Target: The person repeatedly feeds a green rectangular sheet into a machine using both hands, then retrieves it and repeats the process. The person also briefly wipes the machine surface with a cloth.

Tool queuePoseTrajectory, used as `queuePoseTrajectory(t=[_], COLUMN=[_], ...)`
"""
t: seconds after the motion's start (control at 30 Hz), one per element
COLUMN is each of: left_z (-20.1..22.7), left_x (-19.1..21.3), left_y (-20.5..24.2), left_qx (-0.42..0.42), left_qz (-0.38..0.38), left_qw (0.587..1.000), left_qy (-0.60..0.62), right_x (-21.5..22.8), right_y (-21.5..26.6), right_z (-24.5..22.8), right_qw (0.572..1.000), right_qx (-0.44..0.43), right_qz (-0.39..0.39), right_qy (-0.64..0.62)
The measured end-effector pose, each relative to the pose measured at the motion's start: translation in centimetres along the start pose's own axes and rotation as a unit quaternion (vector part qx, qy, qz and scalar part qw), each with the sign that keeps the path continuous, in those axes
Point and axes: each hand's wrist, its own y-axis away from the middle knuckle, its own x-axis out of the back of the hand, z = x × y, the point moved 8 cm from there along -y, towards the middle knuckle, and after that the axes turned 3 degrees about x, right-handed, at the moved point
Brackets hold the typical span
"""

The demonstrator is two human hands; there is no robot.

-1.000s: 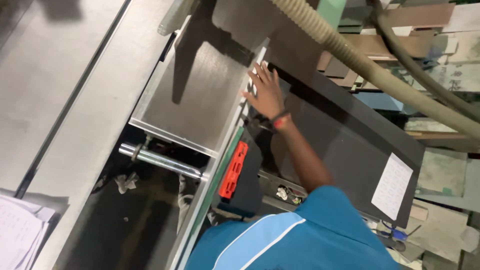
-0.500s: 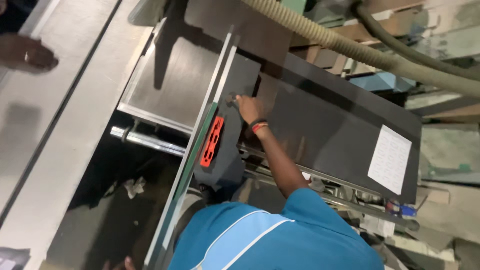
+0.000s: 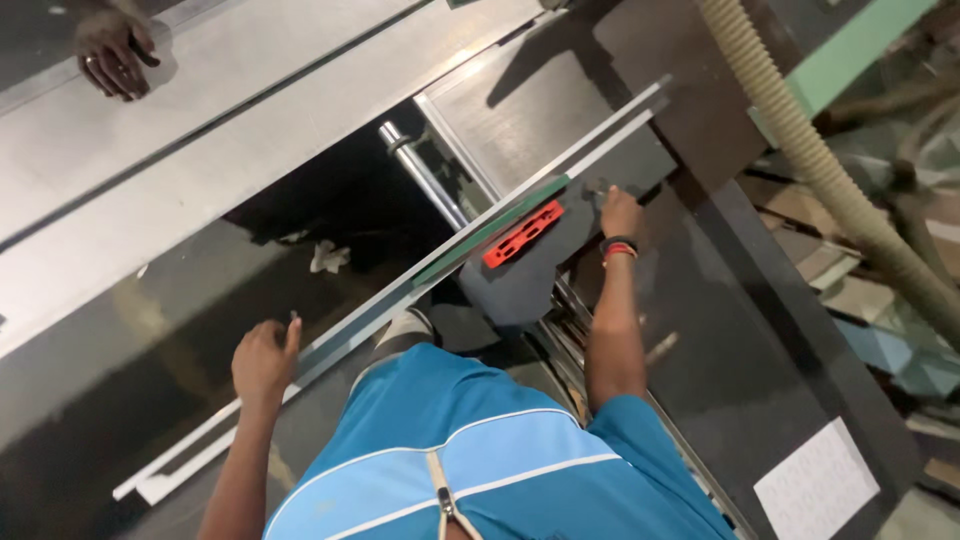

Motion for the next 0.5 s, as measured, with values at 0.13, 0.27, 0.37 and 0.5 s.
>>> queuePoseTrajectory(t=[0.13, 0.27, 0.37, 0.5], left_z=[0.5, 0.8, 0.4, -0.6], left_x=[0.6, 1.1, 1.1, -0.5], left_y=[0.2, 0.5, 0.5, 0.5], left_qx=[-0.004, -0.013, -0.001, 0.027], left_qz=[0.015, 0.021, 0.02, -0.02], left_qw=[1.0, 0.999, 1.0, 0.999], left_qy=[0.005, 0.037, 0.022, 0.0], right_x=[0.5, 1.0, 1.6, 0.2], right_y=[0.6, 1.1, 1.3, 1.3], right_z=[0.2, -0.7, -1.7, 0.3], right_qw=[0.999, 0.996, 0.99, 0.986], right_qx=[-0.019, 0.012, 0.052, -0.029], right_qz=[0.003, 0.03, 0.091, 0.114], right_qy=[-0.04, -0.087, -0.096, -0.12])
